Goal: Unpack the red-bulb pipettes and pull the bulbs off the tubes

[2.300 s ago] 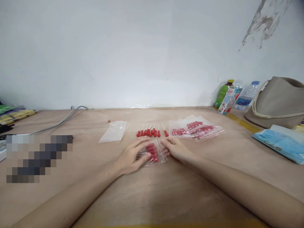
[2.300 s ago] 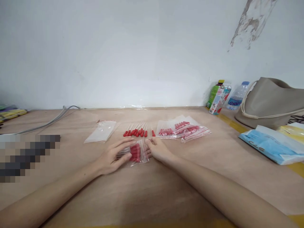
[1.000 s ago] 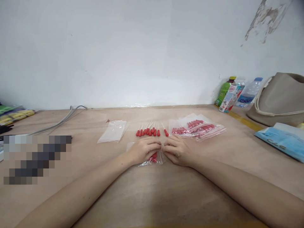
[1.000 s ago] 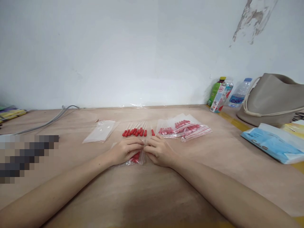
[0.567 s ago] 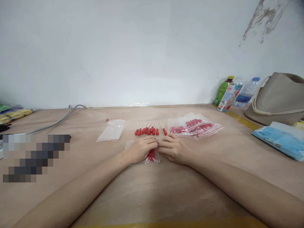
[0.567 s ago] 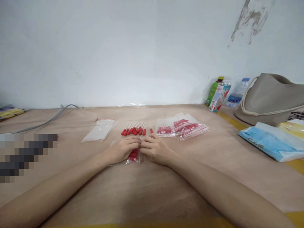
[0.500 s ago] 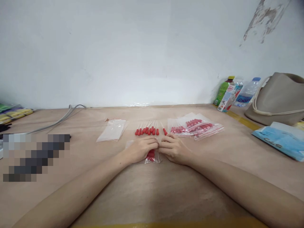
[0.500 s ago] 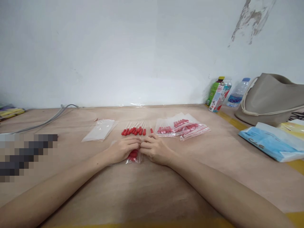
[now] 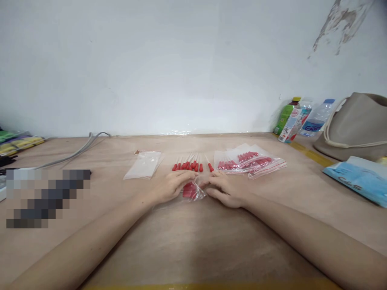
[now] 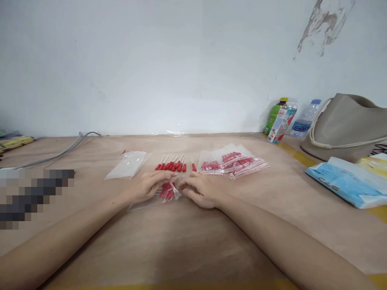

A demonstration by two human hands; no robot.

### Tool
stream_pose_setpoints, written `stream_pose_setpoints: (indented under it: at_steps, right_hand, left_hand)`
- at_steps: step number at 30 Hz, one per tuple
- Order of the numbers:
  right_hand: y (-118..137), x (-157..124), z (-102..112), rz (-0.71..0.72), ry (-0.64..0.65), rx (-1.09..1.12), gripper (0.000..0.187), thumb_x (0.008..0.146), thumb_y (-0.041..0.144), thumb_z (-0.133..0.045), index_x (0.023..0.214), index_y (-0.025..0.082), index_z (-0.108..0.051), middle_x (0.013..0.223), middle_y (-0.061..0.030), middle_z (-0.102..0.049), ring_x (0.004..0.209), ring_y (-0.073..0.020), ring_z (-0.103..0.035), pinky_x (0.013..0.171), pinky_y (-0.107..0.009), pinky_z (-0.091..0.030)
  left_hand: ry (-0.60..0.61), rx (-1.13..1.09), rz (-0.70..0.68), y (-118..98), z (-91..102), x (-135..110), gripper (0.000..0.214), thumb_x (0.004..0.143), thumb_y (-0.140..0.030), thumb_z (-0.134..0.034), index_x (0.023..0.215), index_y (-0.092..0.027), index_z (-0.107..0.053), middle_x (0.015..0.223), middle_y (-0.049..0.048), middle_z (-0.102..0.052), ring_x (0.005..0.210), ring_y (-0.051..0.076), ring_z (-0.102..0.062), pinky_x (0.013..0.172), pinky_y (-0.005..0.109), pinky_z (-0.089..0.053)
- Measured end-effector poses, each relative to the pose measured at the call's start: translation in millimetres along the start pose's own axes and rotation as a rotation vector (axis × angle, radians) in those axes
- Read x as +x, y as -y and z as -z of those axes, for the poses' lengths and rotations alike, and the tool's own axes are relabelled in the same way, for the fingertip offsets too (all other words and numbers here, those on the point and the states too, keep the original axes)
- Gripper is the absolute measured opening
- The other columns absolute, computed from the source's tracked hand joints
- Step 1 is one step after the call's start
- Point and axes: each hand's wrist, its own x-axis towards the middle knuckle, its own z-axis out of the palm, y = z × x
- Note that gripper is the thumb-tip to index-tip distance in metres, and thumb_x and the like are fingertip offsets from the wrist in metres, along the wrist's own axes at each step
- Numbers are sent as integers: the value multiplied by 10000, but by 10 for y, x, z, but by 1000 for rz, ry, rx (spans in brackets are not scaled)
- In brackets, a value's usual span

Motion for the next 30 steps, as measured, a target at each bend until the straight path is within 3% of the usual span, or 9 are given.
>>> stream_pose_setpoints:
  at_steps: [5,9,14,18,25,30]
  right_hand:
    - [-24,82,-147,-133,-62,270,217,829,155,-435,930,212,-618,802,10,-643,683,-113,-544,642,-242,-424]
    - [42,134,-183,-185,-67,241,152,813,204,-487,859,211,-631,724,9,-619,655,-124,-531,614,-244,-405]
    - [88,146,-167,-203,-32,217,149,770,301,-583,866,196,-627,799,-15,-615,765,-152,-539,713,-281,-403]
    - [87,143,-211,-265,-75,277,192,748,318,-610,883,183,-591,895,-32,-605,829,-162,-531,756,-306,-405]
    - [79,165,-337,-279,-117,573,164,775,242,-550,918,176,-595,820,-16,-616,698,-108,-545,639,-236,-435]
    - [6,133,-196,-426,-134,778,246,720,290,-623,921,151,-592,738,-8,-622,536,-68,-516,516,-207,-428]
  left_hand:
    - [63,-46,160,-34,1,-246,402,855,-338,-472,1227,-203,-399,1200,85,-534,1086,209,-513,898,357,-437]
    - [43,-92,316,34,1,-427,472,836,-395,-491,1252,-201,-379,1239,94,-506,1105,223,-503,900,371,-442]
    - [82,-159,341,-4,14,-395,451,845,-396,-478,1250,-222,-381,1249,58,-503,1125,195,-487,943,345,-415]
    - [80,-184,337,-34,24,-360,459,839,-403,-483,1252,-229,-381,1261,53,-496,1135,198,-478,951,343,-405]
    - [88,-158,334,-33,25,-376,450,848,-409,-467,1257,-240,-388,1248,45,-506,1105,201,-494,925,340,-413]
    - [78,-117,372,-46,38,-397,452,849,-431,-454,1256,-241,-403,1213,45,-530,1012,202,-535,847,321,-449]
